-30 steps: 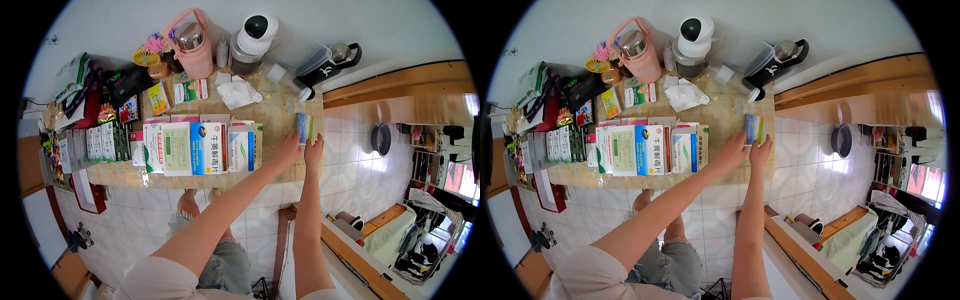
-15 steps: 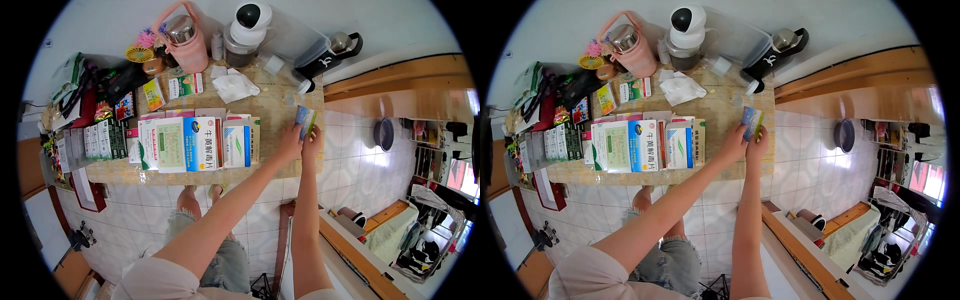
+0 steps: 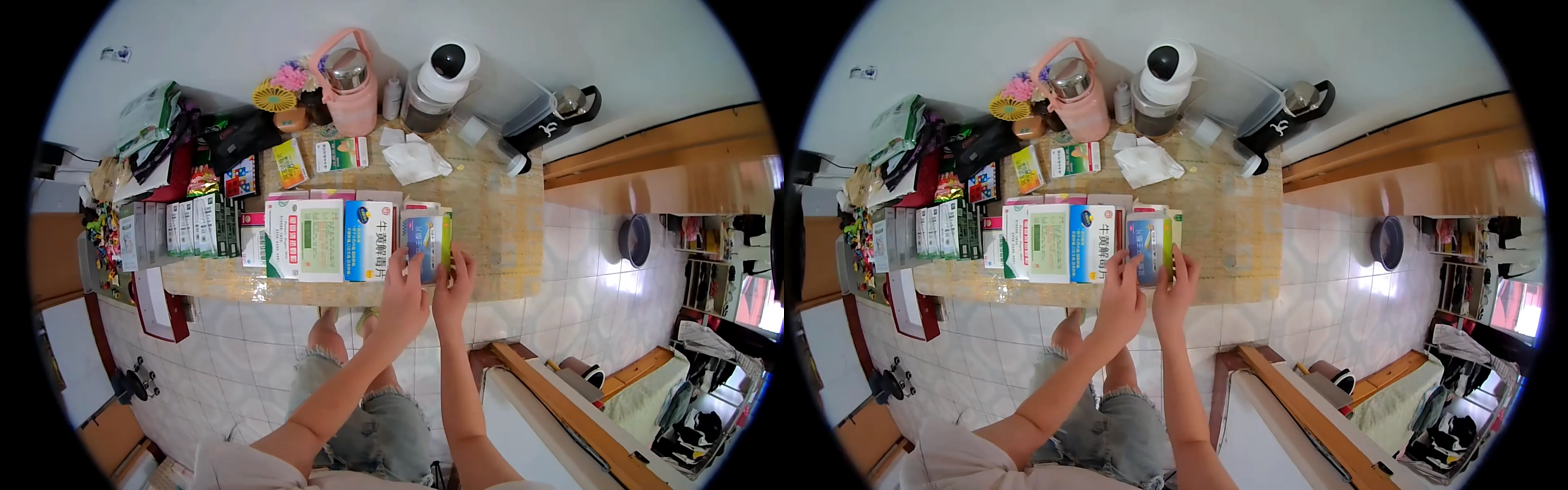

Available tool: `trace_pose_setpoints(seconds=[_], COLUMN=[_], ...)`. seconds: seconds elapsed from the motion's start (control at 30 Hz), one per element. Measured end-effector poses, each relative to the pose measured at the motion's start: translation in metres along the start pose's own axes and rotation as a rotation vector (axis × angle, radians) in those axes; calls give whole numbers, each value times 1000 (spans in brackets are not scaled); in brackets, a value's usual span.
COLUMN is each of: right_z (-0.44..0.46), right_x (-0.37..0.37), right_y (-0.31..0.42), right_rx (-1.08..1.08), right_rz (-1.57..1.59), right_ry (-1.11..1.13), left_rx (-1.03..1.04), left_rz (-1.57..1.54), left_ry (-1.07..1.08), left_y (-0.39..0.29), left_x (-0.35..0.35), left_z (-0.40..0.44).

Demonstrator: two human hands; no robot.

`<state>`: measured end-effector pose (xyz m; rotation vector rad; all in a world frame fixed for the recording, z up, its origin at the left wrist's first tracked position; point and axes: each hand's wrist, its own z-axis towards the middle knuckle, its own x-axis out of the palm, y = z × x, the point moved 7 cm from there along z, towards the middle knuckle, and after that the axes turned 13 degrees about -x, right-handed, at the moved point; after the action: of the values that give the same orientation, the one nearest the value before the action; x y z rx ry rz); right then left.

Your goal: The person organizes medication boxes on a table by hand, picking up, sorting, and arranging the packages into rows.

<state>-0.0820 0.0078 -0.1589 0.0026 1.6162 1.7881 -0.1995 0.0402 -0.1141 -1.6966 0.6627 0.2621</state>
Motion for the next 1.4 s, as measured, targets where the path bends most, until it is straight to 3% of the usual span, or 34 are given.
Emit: trace_pose_setpoints(seconds=[0.57, 0.67, 0.9, 1.03, 1.13, 1.23, 1.33, 1.4], right_z=[-11, -10, 36, 74, 101, 127, 138, 140], right_x=[22, 15, 27, 75, 131, 204, 280, 328], right_y=[-22, -14, 64, 110, 126, 116, 93, 60], right_rx=[31, 8, -186, -294, -420, -311, -333, -262], right_rz=[-103, -114, -178, -140, -160, -44, -115, -176], right_ry=[52, 16, 12, 127, 296, 578, 729, 820], left_rx=[67, 69, 63, 120, 0, -115, -182, -274], left_rz=[148, -4, -185, -205, -219, -212, 35, 30], left_ry=[45, 154, 39, -72, -123, -201, -347, -351], left_y=[10, -4, -11, 17, 63, 112, 169, 198], left_x=[12, -3, -86, -136, -165, -187, -196, -195], left_z=[-7, -8, 31, 72, 107, 143, 179, 194])
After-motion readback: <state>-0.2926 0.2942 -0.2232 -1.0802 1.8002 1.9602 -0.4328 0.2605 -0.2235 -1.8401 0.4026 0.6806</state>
